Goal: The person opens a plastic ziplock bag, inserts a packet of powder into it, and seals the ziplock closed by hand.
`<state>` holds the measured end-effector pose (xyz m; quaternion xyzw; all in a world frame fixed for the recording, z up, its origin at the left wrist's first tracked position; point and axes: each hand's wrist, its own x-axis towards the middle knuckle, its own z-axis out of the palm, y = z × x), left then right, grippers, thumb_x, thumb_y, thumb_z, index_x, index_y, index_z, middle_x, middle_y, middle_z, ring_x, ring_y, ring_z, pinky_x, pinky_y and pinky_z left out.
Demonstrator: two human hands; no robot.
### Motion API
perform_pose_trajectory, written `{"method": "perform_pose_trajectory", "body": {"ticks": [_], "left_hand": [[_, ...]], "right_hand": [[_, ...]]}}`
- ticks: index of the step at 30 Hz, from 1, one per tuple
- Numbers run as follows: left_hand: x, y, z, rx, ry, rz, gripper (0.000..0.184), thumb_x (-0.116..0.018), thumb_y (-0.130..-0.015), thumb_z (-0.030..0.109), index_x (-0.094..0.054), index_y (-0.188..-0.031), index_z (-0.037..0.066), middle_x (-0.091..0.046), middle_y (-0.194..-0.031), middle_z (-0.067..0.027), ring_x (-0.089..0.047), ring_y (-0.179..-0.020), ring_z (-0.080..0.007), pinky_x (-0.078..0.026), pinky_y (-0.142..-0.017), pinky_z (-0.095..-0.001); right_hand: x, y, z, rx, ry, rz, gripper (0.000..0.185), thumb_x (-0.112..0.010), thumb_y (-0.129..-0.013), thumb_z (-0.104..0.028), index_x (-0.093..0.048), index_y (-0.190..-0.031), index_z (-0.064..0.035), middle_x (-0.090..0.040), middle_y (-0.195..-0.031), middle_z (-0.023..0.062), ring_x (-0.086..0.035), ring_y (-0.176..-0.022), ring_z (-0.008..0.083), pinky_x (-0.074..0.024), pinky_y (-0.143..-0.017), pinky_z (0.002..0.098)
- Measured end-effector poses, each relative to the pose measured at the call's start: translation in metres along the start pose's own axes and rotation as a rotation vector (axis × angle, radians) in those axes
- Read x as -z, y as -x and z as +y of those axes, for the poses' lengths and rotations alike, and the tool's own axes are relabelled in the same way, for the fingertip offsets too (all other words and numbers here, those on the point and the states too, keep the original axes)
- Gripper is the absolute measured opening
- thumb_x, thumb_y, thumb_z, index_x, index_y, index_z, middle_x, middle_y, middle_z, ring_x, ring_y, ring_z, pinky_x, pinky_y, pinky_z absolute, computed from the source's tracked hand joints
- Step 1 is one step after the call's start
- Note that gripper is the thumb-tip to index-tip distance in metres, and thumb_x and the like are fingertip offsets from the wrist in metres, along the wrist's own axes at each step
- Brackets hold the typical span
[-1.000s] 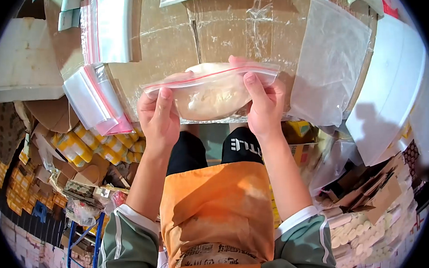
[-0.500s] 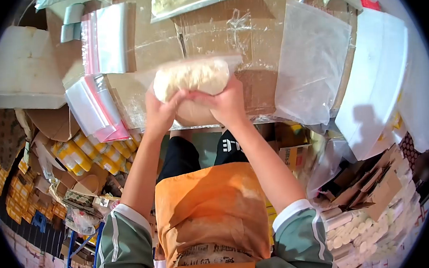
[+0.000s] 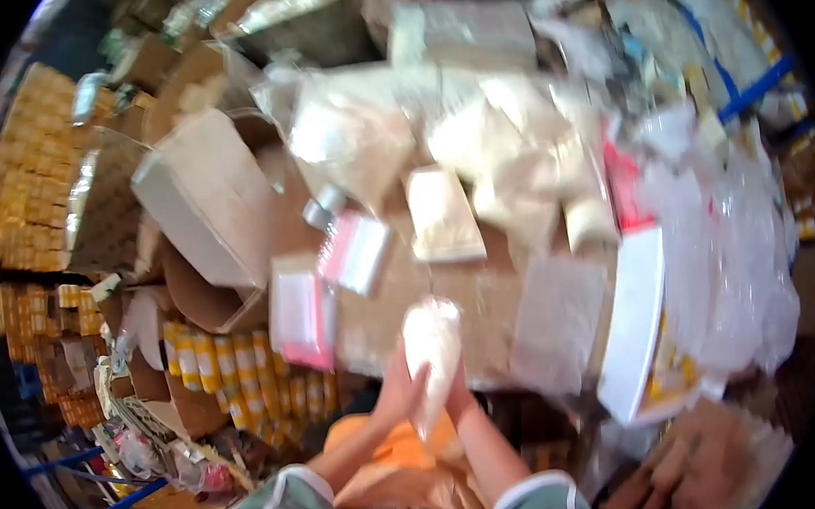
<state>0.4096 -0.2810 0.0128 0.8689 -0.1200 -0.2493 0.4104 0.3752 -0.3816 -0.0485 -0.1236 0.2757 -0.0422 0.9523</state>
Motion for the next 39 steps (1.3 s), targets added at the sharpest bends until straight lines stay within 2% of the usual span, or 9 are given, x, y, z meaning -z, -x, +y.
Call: {"method": "perform_pose_trajectory", "body": {"ticks": [2,6,8,15,20,24,28,34,39], "left_hand": [[0.040,0.006,0.028,-0.073,-0.128,0.018,0.084,-0.068,-0.081,0.039,-0.027,-0.141,-0.003,-0.047,-0.128,-0.0277,-0.047,-0.116,-0.0420,-0.037,-0.100,-0.0433],[0.073,0.003,0.013,0.072,0.742,-0.166,0.066,-0.070,-0.083,0.041,-0.046,-0.129,0.000,-0.061,-0.109,-0.0089,-0.059,-0.096,-0.0157,-0.048,-0.081,-0.0306],[0.074,0.011,-0.009,0.229,0.738,-0.471,0.057,-0.064,-0.086,0.044,-0.053,-0.122,0.002,-0.062,-0.104,-0.0059,-0.059,-0.090,-0.0149,-0.049,-0.076,-0.0282],[0.086,0.051,-0.016,0.192,1.018,-0.563,0.049,-0.063,-0.089,0.034,-0.050,-0.126,0.005,-0.059,-0.111,-0.0037,-0.055,-0.101,-0.0120,-0.047,-0.086,-0.0275],[0.114,0.092,-0.016,0.282,1.358,-0.370,0.053,-0.066,-0.087,0.023,-0.043,-0.132,0.008,-0.058,-0.119,-0.0046,-0.056,-0.108,-0.0163,-0.047,-0.094,-0.0335],[0.146,0.114,-0.013,0.038,1.213,-0.052,0.057,-0.074,-0.079,0.013,-0.048,-0.129,0.008,-0.060,-0.114,-0.0035,-0.057,-0.105,-0.0166,-0.048,-0.089,-0.0337],[0.200,0.146,0.008,0.031,0.780,0.132,0.041,-0.065,-0.088,0.027,-0.057,-0.120,0.004,-0.063,-0.106,-0.0034,-0.057,-0.099,-0.0125,-0.048,-0.084,-0.0302],[0.187,0.155,-0.027,0.187,0.955,0.060,0.047,-0.069,-0.086,0.028,-0.054,-0.125,0.006,-0.061,-0.111,-0.0042,-0.058,-0.099,-0.0136,-0.048,-0.085,-0.0303],[0.163,0.141,-0.077,0.277,0.934,-0.070,0.053,-0.071,-0.083,0.027,-0.053,-0.128,0.007,-0.060,-0.117,-0.0046,-0.055,-0.106,-0.0155,-0.044,-0.092,-0.0316]], "right_hand": [[-0.021,0.002,-0.003,0.004,-0.036,-0.143,0.046,-0.039,-0.099,-0.037,-0.045,-0.132,-0.0058,-0.054,-0.126,0.0101,-0.052,-0.116,0.0244,-0.0431,-0.101,0.0393],[-0.048,0.024,-0.035,-0.122,0.011,-0.163,0.046,-0.040,-0.098,-0.038,-0.046,-0.130,-0.0055,-0.056,-0.123,0.0109,-0.056,-0.111,0.0261,-0.0468,-0.096,0.0415],[-0.061,0.031,-0.046,-0.124,0.231,-0.174,0.047,-0.040,-0.097,-0.039,-0.047,-0.129,-0.0055,-0.056,-0.122,0.0111,-0.057,-0.109,0.0268,-0.0480,-0.094,0.0424],[-0.104,0.044,-0.031,-0.347,0.156,-0.312,0.065,-0.040,-0.091,-0.059,-0.047,-0.131,-0.0085,-0.056,-0.124,0.0115,-0.056,-0.110,0.0286,-0.0467,-0.095,0.0450],[-0.152,0.050,-0.006,-0.528,0.183,-0.382,0.076,-0.039,-0.087,-0.068,-0.044,-0.135,-0.0101,-0.052,-0.128,0.0110,-0.053,-0.114,0.0292,-0.0443,-0.097,0.0454],[-0.195,0.052,0.014,-0.530,0.429,-0.598,0.081,-0.039,-0.085,-0.071,-0.038,-0.139,-0.0101,-0.046,-0.135,0.0109,-0.046,-0.122,0.0297,-0.0381,-0.103,0.0458],[-0.211,0.057,0.025,-0.697,0.449,-0.773,0.078,-0.044,-0.088,-0.062,-0.035,-0.140,-0.0051,-0.045,-0.137,0.0130,-0.046,-0.123,0.0298,-0.0380,-0.103,0.0459],[-0.131,0.031,0.075,-0.802,0.547,-0.412,0.054,-0.057,-0.087,-0.015,-0.038,-0.135,-0.0001,-0.052,-0.127,0.0180,-0.055,-0.113,0.0318,-0.0486,-0.096,0.0458],[-0.091,0.034,0.087,-0.738,0.654,-0.185,0.052,-0.061,-0.088,-0.020,-0.041,-0.134,-0.0024,-0.055,-0.124,0.0173,-0.055,-0.113,0.0329,-0.0488,-0.094,0.0489]]}}
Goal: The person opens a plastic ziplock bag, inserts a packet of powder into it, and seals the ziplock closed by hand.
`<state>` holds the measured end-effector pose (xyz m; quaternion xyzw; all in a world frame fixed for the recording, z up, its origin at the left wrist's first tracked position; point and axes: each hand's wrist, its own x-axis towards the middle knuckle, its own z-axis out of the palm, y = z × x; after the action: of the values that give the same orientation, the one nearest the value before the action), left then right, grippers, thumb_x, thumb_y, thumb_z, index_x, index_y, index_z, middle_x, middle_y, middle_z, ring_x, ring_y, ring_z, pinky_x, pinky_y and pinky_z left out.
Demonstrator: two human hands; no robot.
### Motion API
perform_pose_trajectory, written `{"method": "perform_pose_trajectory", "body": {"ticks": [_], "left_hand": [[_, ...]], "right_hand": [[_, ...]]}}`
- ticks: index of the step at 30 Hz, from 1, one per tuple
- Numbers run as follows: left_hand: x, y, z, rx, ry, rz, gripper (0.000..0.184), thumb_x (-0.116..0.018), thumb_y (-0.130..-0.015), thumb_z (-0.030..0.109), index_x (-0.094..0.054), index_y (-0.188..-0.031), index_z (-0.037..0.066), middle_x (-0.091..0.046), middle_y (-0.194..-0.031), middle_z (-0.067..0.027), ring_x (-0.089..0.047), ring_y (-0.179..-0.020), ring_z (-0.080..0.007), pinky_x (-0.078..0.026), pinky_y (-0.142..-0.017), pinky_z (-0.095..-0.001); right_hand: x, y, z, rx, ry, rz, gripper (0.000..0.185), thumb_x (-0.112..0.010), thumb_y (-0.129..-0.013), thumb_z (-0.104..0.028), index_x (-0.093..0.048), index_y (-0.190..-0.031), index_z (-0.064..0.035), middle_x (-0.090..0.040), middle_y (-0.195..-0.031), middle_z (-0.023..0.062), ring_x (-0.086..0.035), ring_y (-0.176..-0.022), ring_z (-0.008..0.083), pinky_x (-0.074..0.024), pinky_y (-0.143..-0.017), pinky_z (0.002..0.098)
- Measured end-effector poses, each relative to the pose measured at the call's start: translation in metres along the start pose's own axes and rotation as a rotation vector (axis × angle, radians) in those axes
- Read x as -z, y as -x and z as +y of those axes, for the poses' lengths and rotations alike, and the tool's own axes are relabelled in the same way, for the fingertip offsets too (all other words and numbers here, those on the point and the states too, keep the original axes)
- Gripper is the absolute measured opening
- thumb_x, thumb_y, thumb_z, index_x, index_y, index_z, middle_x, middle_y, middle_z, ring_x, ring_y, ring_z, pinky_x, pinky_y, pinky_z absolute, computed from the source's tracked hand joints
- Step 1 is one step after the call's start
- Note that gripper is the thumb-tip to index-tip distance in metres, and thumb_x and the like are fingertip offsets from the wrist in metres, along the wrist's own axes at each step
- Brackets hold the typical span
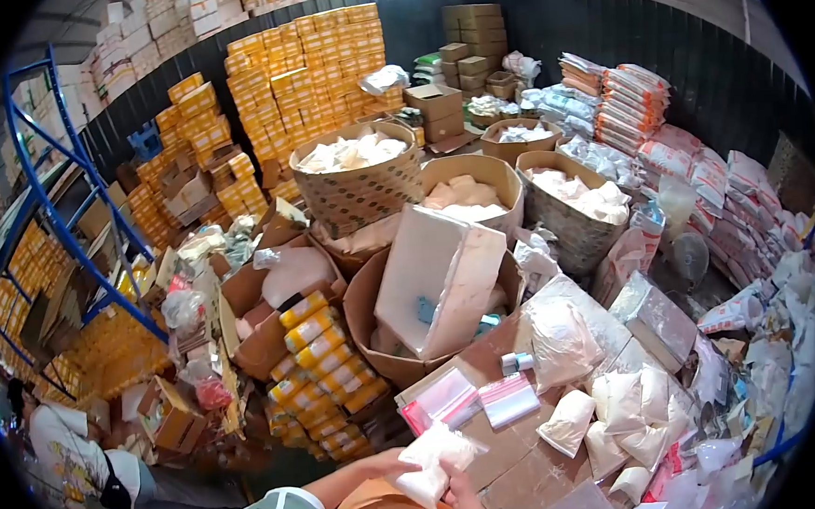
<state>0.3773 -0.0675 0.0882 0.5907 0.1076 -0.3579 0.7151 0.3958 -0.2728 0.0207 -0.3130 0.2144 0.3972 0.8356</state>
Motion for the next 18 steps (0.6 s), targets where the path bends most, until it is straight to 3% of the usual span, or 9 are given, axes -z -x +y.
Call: {"method": "perform_pose_trajectory", "body": {"ticks": [3,5,9,12,15,17,18], "left_hand": [[0.020,-0.022,-0.024,0.076,-0.084,-0.035,0.051,-0.070,-0.084,0.027,-0.053,-0.128,0.007,-0.060,-0.118,-0.0046,-0.055,-0.106,-0.0159,-0.044,-0.092,-0.0316],[0.034,-0.035,-0.042,0.067,0.025,-0.099,0.052,-0.069,-0.084,0.029,-0.053,-0.129,0.008,-0.060,-0.119,-0.0039,-0.056,-0.106,-0.0160,-0.044,-0.093,-0.0312],[0.071,-0.058,-0.062,0.165,0.128,-0.135,0.053,-0.070,-0.084,0.030,-0.052,-0.130,0.008,-0.060,-0.120,-0.0041,-0.055,-0.107,-0.0156,-0.044,-0.093,-0.0311],[0.112,-0.064,-0.058,0.171,0.127,-0.024,0.051,-0.069,-0.085,0.029,-0.053,-0.129,0.007,-0.062,-0.114,-0.0051,-0.058,-0.101,-0.0158,-0.047,-0.088,-0.0310],[0.182,-0.070,-0.001,0.019,0.065,0.095,0.045,-0.070,-0.082,0.023,-0.058,-0.123,0.006,-0.064,-0.109,-0.0040,-0.059,-0.095,-0.0144,-0.048,-0.084,-0.0312],[0.255,-0.076,0.067,-0.170,-0.025,0.120,0.043,-0.071,-0.081,0.020,-0.059,-0.120,0.006,-0.064,-0.106,-0.0019,-0.059,-0.093,-0.0123,-0.048,-0.085,-0.0307],[0.274,-0.054,0.141,-0.280,-0.219,0.236,0.047,-0.074,-0.078,0.017,-0.058,-0.121,0.007,-0.064,-0.105,-0.0009,-0.059,-0.091,-0.0114,-0.049,-0.083,-0.0307]], "right_hand": [[0.026,-0.021,0.021,0.021,0.024,0.075,0.050,-0.056,-0.091,-0.020,-0.039,-0.134,-0.0015,-0.051,-0.130,0.0202,-0.052,-0.117,0.0361,-0.0435,-0.100,0.0505],[0.006,-0.015,0.017,-0.034,-0.002,0.166,0.048,-0.054,-0.092,-0.018,-0.039,-0.135,-0.0012,-0.050,-0.131,0.0205,-0.051,-0.118,0.0364,-0.0426,-0.101,0.0516],[0.046,-0.067,0.044,-0.094,-0.074,0.158,0.047,-0.052,-0.093,-0.018,-0.038,-0.135,-0.0001,-0.050,-0.131,0.0211,-0.051,-0.118,0.0368,-0.0424,-0.101,0.0527],[0.034,-0.115,0.048,-0.153,-0.041,0.216,0.049,-0.052,-0.092,-0.014,-0.037,-0.135,0.0018,-0.050,-0.130,0.0223,-0.053,-0.116,0.0366,-0.0427,-0.101,0.0526],[-0.059,-0.183,0.010,-0.051,0.089,0.245,0.047,-0.053,-0.091,-0.012,-0.038,-0.134,-0.0027,-0.054,-0.122,0.0198,-0.056,-0.111,0.0354,-0.0459,-0.098,0.0523],[-0.129,-0.259,-0.034,0.044,0.120,-0.007,0.049,-0.056,-0.089,-0.014,-0.037,-0.134,-0.0057,-0.055,-0.119,0.0167,-0.058,-0.109,0.0330,-0.0494,-0.093,0.0509],[-0.207,-0.270,-0.078,0.072,0.200,-0.052,0.051,-0.055,-0.088,-0.009,-0.036,-0.135,-0.0079,-0.054,-0.121,0.0163,-0.057,-0.108,0.0335,-0.0502,-0.090,0.0517]]}}
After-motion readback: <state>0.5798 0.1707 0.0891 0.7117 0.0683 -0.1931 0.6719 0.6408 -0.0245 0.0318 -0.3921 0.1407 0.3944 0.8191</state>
